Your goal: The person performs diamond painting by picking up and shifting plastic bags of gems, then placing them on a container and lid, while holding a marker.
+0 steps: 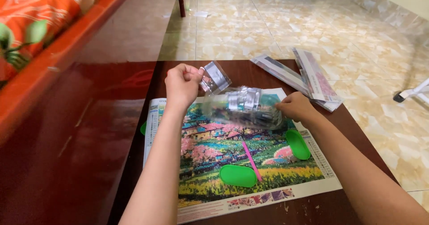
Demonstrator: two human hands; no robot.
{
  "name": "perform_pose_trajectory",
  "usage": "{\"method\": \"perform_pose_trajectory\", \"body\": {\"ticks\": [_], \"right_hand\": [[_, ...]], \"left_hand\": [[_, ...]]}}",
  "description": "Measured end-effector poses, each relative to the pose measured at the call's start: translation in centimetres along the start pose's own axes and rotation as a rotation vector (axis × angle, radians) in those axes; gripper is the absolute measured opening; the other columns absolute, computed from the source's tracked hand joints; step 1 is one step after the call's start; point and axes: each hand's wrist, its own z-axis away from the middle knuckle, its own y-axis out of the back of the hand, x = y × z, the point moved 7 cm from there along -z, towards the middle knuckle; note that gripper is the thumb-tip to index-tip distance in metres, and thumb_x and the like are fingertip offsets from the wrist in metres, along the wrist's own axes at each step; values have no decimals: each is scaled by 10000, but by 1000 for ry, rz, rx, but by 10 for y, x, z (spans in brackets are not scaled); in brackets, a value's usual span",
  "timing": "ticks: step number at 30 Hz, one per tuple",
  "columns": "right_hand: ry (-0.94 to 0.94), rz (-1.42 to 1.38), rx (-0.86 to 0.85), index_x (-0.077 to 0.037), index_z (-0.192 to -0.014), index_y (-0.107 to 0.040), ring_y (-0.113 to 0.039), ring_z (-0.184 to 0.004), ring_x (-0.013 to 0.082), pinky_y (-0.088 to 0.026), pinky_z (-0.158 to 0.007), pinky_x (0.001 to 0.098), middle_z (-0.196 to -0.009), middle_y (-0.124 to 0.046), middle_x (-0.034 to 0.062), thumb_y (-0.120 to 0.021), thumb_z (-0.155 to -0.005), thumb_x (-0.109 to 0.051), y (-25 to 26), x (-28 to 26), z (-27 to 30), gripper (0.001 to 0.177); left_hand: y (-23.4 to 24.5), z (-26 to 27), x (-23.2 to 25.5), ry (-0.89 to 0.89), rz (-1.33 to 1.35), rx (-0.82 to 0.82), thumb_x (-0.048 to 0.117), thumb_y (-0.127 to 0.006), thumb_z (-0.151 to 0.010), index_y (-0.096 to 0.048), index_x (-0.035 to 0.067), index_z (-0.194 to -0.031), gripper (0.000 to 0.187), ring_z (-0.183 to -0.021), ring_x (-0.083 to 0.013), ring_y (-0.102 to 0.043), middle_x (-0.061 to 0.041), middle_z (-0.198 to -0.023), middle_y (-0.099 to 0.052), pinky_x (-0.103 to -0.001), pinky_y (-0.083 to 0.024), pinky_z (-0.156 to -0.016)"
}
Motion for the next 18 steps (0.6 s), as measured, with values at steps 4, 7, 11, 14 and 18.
{"method": "perform_pose_trajectory", "body": {"ticks": [4,7,11,14,18], "right_hand": [[13,-115,88,25,-673,-717,-441,-335,211,-324,-343,293,-514,-581,177,-748,-861,-341,15,15,4,414],[-40,68,167,-62,-710,-748,-674,-560,239,-503,-528,343,-575,-701,80,-644,-874,-547,29,16,33,522],[-98,-195,6,-57,-888,-696,-550,-615,165,-384,-564,240,-715,-699,148,-520,-939,-487,25,-48,134,468],[-218,-737,-452,101,-1231,-578,-414,-554,73,-250,-409,139,-888,-684,196,-455,-970,-454,-25,-69,185,625],[-321,-1365,-823,235,-1401,-332,-509,-485,44,-443,-351,133,-779,-569,119,-565,-980,-299,-49,-93,231,718]], "left_hand": [[8,14,13,-30,-49,-15,110,-708,-894,-691,5,-884,107,-500,-198,-695,-135,-694,-713,-304,-612,-450],[8,22,12,-39,-35,-41,97,-700,-896,-702,-4,-909,102,-510,-205,-694,-146,-699,-707,-318,-621,-485],[-13,46,20,-53,11,-155,46,-653,-866,-726,22,-898,83,-496,-163,-666,-99,-639,-679,-279,-597,-475],[-32,80,27,-56,129,-270,25,-635,-871,-727,14,-921,105,-556,-139,-648,-105,-681,-688,-261,-587,-515],[-46,129,24,-1,274,-399,34,-634,-925,-709,22,-988,99,-632,-151,-686,-110,-738,-720,-273,-619,-573]]}}
